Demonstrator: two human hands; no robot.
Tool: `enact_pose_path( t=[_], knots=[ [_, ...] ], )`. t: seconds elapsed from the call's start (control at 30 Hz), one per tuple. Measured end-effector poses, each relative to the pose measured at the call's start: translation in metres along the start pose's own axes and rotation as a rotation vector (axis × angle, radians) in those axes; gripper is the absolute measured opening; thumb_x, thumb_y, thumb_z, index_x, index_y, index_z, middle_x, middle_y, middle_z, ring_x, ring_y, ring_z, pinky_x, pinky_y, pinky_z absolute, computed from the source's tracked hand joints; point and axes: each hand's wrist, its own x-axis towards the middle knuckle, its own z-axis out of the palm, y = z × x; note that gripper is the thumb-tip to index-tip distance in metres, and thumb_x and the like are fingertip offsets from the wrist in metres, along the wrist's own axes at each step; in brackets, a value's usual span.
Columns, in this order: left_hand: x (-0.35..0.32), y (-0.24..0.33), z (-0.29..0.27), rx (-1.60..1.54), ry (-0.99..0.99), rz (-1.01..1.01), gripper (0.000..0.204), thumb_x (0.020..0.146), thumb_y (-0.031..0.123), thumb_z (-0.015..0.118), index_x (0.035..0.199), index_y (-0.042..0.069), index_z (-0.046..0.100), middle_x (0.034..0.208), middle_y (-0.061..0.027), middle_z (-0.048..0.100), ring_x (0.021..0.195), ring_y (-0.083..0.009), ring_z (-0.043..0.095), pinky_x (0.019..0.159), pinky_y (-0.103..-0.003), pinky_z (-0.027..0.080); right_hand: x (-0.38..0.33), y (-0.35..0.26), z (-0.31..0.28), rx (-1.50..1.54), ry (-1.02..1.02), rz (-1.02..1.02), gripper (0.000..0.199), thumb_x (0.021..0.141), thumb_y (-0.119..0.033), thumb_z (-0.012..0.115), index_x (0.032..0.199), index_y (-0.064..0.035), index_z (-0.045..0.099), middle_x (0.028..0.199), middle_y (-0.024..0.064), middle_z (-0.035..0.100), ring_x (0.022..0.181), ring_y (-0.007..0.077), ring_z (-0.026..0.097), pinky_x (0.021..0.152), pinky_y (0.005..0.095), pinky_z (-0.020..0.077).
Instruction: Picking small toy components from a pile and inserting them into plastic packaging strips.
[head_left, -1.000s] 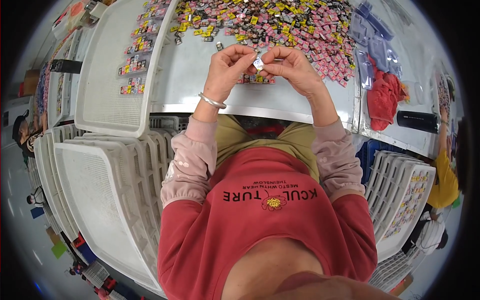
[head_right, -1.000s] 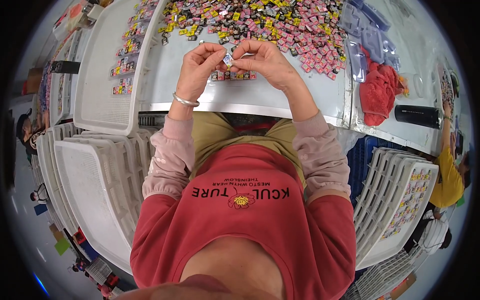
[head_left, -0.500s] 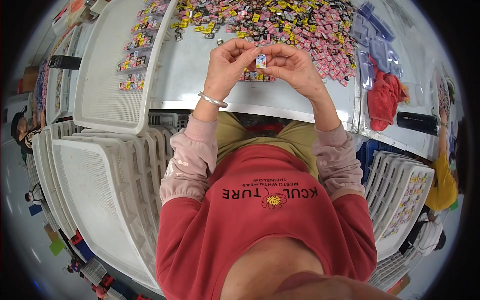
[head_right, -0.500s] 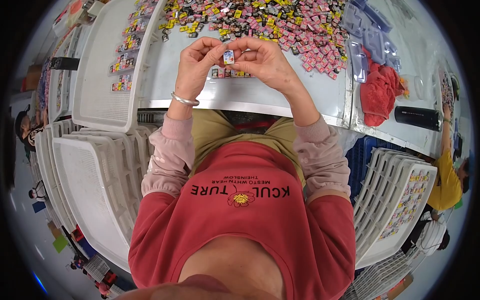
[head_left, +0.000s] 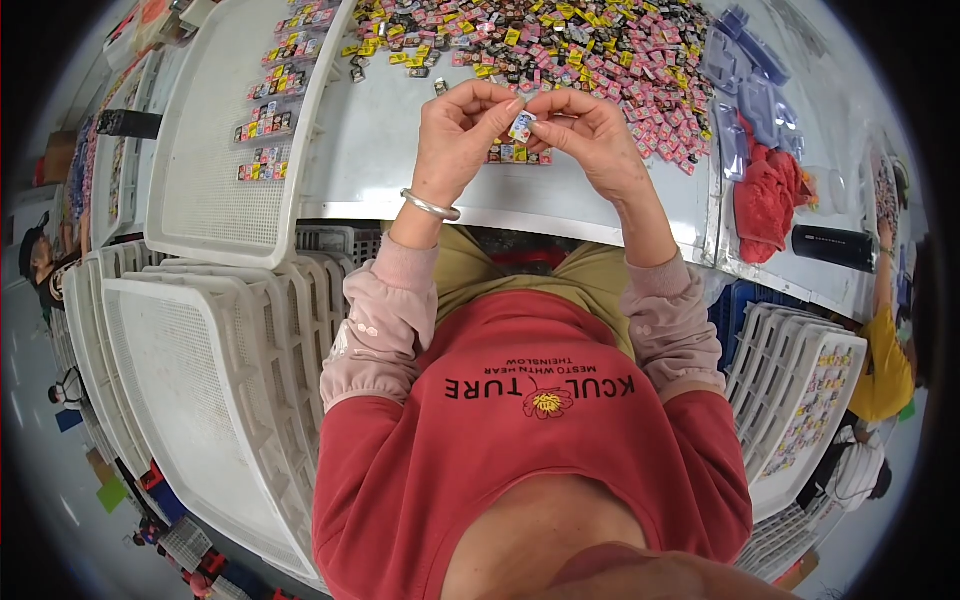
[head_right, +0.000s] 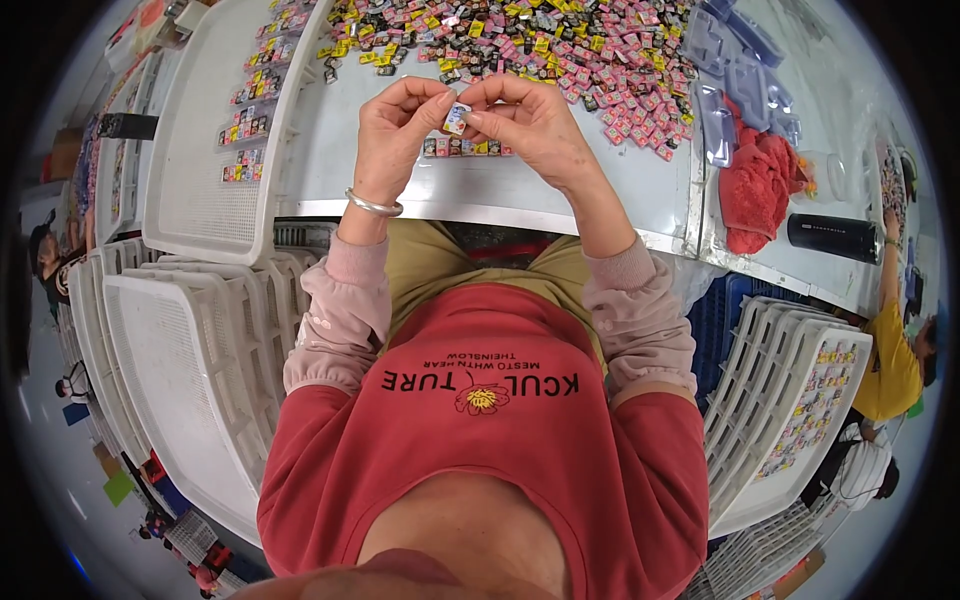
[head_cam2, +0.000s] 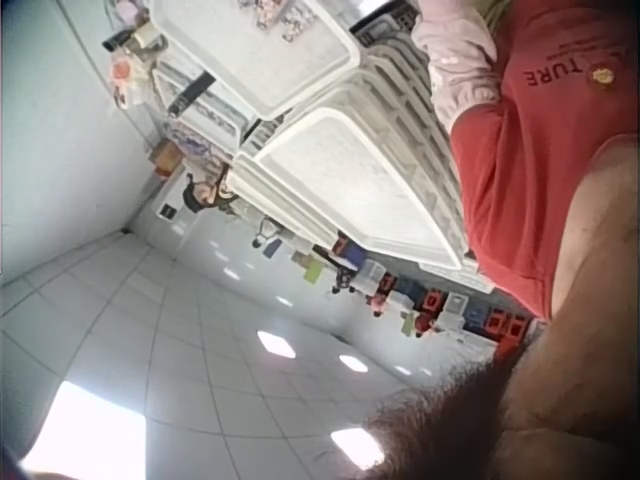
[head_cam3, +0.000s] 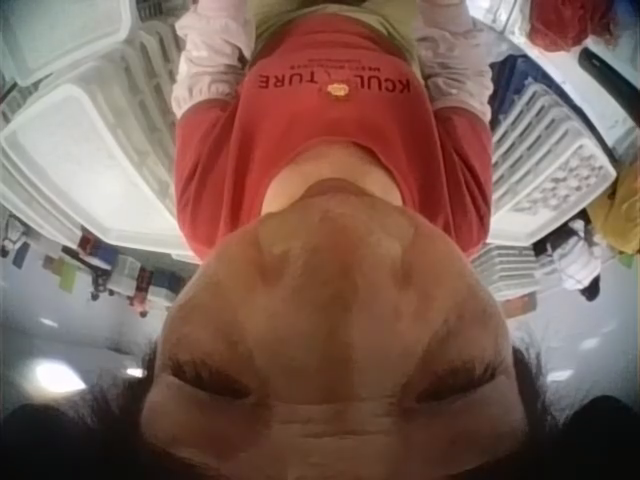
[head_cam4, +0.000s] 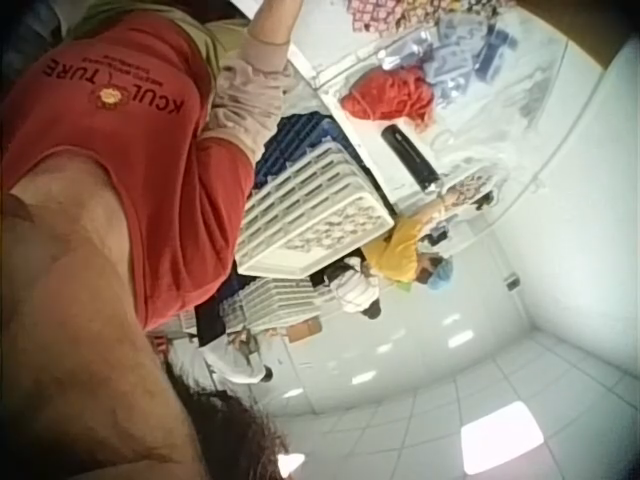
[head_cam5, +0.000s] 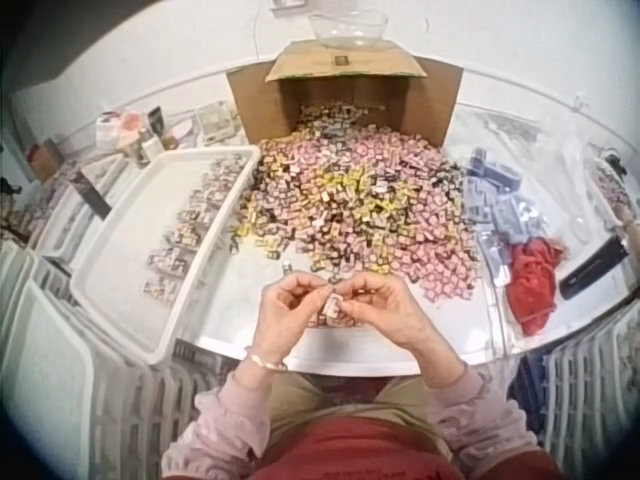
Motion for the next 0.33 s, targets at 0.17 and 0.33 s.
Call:
enact_pose_path(
  t=[0.17, 0.33],
  knots=[
    [0.0004, -0.0019, 0.0032, -0.032, 0.063, 0.024, 0.019, 0.089, 0.017, 0.064, 0.096, -0.001, 0.064, 0.082, -0.0033, 0.065, 0.07, -0.0073, 0.058, 0.064, -0.021, 0.048, 0.003, 0.0001, 0.0038, 0.061, 0.015, -0.046, 0.022, 0.085, -0.005, 0.065, 0.105, 0.0014, 0.061, 0.09, 0.0068, 0.064, 0.079, 0.0136, 0.064, 0.072, 0.026, 0.0531],
    [-0.0054, -0.0042, -0.0063, 0.013, 0.002, -0.021, 0.024, 0.09, 0.021, 0.063, 0.099, -0.001, 0.064, 0.085, -0.0044, 0.064, 0.072, -0.0094, 0.058, 0.067, -0.024, 0.049, 0.0043, 0.0082, 0.0001, 0.086, 0.064, -0.084, 0.022, 0.085, -0.007, 0.065, 0.106, -0.0003, 0.062, 0.09, 0.0079, 0.064, 0.081, 0.0144, 0.064, 0.073, 0.026, 0.0531]
  ],
)
